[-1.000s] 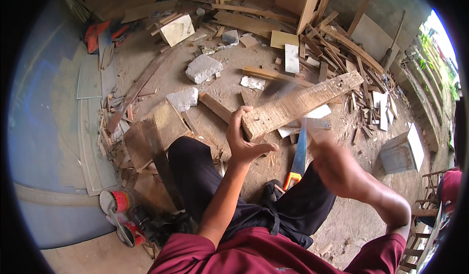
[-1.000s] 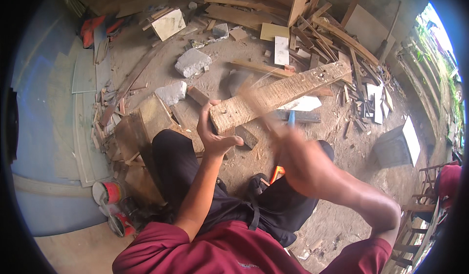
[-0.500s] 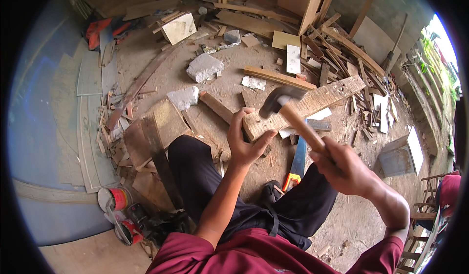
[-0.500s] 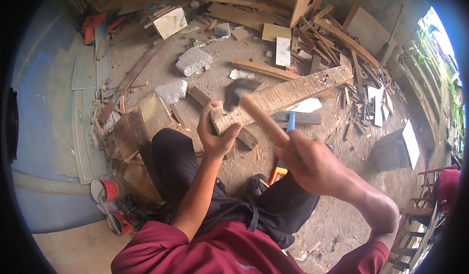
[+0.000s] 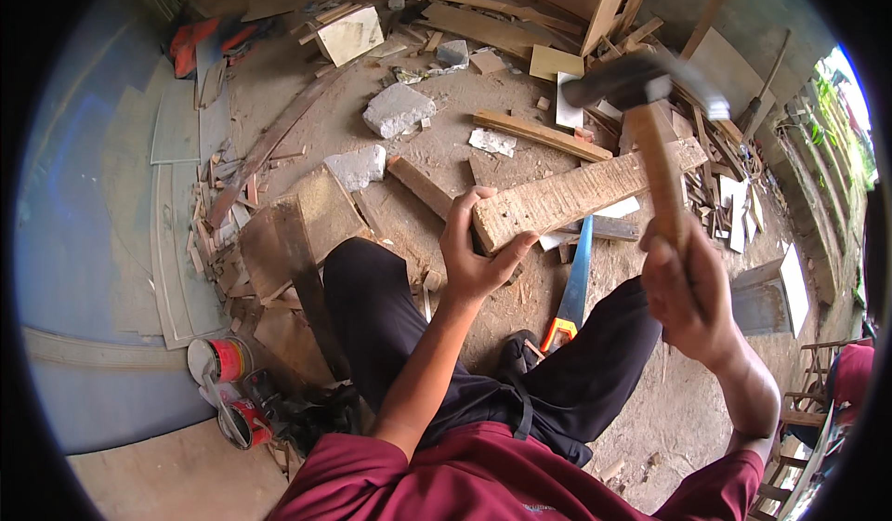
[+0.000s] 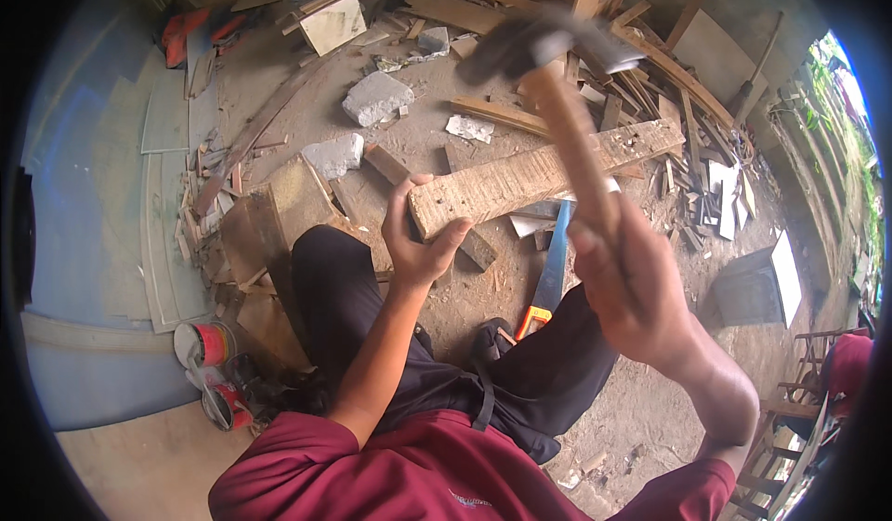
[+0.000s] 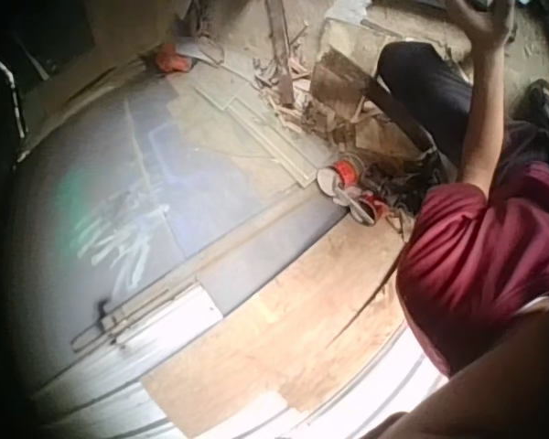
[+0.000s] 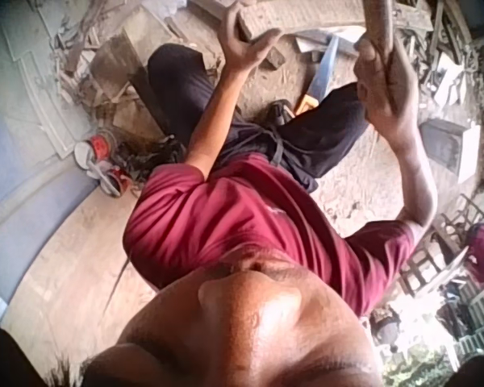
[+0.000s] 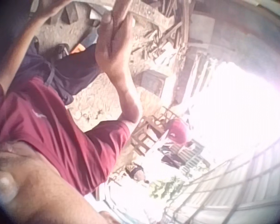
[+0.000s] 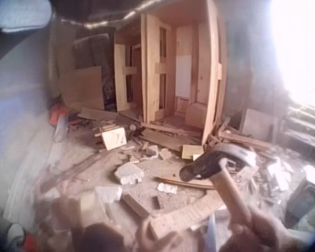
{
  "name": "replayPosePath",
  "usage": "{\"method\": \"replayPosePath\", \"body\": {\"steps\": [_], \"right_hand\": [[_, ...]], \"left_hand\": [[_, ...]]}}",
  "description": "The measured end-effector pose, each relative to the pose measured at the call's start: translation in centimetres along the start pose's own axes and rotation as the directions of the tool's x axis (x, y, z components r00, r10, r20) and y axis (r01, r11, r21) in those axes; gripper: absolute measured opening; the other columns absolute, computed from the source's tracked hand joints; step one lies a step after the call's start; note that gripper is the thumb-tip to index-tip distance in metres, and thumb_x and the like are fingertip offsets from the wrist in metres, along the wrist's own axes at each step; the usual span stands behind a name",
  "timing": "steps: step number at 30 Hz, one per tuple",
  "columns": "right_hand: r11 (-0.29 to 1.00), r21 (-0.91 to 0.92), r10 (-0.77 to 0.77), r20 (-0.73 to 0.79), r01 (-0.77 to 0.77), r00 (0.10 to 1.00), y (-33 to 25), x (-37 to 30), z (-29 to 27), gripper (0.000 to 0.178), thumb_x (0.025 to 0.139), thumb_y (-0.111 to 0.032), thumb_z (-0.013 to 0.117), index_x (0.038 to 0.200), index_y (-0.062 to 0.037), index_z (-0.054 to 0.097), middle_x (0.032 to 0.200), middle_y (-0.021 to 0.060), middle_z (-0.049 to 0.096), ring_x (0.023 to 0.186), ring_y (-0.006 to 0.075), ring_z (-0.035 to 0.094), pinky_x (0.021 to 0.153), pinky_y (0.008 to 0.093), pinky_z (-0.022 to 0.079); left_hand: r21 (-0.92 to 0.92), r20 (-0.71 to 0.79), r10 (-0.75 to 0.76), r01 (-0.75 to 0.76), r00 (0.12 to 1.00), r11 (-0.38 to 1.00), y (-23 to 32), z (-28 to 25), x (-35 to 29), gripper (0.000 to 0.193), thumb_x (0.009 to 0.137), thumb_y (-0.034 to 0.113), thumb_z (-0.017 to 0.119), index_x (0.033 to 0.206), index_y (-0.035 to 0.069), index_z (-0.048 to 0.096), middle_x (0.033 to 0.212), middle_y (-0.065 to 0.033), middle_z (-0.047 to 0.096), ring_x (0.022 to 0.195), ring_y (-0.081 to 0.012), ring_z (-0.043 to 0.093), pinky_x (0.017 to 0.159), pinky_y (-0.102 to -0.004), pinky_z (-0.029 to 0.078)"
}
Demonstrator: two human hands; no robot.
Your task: The person sits on the floor and uses a hand saw to cut a wooden plank, then uses a hammer to break and shape the wood. They repeatedly pick up, inspect, and break pieces of wood, handling them one at a time.
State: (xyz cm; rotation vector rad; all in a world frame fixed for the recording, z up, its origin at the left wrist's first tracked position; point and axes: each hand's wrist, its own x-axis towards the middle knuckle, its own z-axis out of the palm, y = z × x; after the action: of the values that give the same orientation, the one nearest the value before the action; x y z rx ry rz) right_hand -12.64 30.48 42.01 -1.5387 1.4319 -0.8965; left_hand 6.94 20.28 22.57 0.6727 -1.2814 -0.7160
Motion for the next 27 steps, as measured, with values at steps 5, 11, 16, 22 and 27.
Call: {"method": "replayPosePath", "body": {"steps": [5, 11, 16, 22, 27], "right_hand": [[0.974, -0.208, -0.043, 0.210, 0.088, 0.977, 1.9, 0.1, 1.0, 0.018, 0.099, -0.019, 0.051, 0.098, -0.0007, 0.051, 0.073, 0.0101, 0.054, 0.059, 0.0127, 0.053, 0.050, 0.0337, 0.041], [0.999, -0.037, -0.005, 0.022, 0.006, 1.000, -1.9, 0.1, -0.5, 0.018, 0.098, -0.018, 0.054, 0.100, -0.0004, 0.053, 0.067, 0.0052, 0.051, 0.056, 0.0132, 0.048, 0.051, 0.0314, 0.039], [0.927, -0.315, -0.139, 0.220, 0.205, 0.965, 1.6, 0.0, 0.5, 0.021, 0.097, -0.019, 0.055, 0.096, 0.0017, 0.052, 0.071, 0.0187, 0.058, 0.058, 0.0368, 0.056, 0.052, 0.0413, 0.041], [0.972, -0.236, 0.005, 0.034, 0.003, 0.999, -1.4, 0.0, 0.3, 0.027, 0.099, -0.027, 0.054, 0.095, -0.0008, 0.051, 0.059, 0.0092, 0.049, 0.054, 0.0159, 0.053, 0.050, 0.0339, 0.040], [0.947, -0.288, -0.131, 0.062, 0.144, 0.989, 1.6, -0.2, 1.2, 0.029, 0.099, -0.028, 0.055, 0.102, 0.0008, 0.050, 0.062, 0.0146, 0.056, 0.051, 0.0238, 0.057, 0.048, 0.0378, 0.042]], "left_hand": [[0.035, 0.013, 0.040, -0.041, 0.999, 0.999, -0.6, 0.5, 0.3, 0.065, 0.072, 0.027, 0.086, 0.118, -0.002, 0.050, 0.105, -0.0129, 0.059, 0.093, -0.0197, 0.061, 0.080, -0.0336, 0.051], [-0.049, 0.008, -0.007, 0.007, 1.000, 0.999, 0.1, 0.3, 0.4, 0.062, 0.074, 0.026, 0.086, 0.117, -0.002, 0.051, 0.105, -0.0119, 0.059, 0.094, -0.0194, 0.060, 0.082, -0.0332, 0.050], [0.010, 0.042, -0.022, 0.022, 0.999, 1.000, 0.2, 0.4, 0.1, 0.064, 0.073, 0.028, 0.086, 0.118, -0.001, 0.051, 0.106, -0.0123, 0.059, 0.095, -0.0207, 0.060, 0.083, -0.0343, 0.050], [-0.033, 0.016, 0.007, -0.007, 1.000, 0.999, -0.1, 0.1, 0.5, 0.066, 0.074, 0.028, 0.086, 0.119, -0.003, 0.050, 0.108, -0.0125, 0.058, 0.097, -0.0193, 0.059, 0.084, -0.0336, 0.049], [-0.031, 0.016, 0.015, -0.015, 1.000, 0.999, 0.3, 0.8, 0.5, 0.067, 0.073, 0.027, 0.086, 0.120, -0.003, 0.049, 0.109, -0.0130, 0.058, 0.098, -0.0200, 0.059, 0.084, -0.0337, 0.050]]}}
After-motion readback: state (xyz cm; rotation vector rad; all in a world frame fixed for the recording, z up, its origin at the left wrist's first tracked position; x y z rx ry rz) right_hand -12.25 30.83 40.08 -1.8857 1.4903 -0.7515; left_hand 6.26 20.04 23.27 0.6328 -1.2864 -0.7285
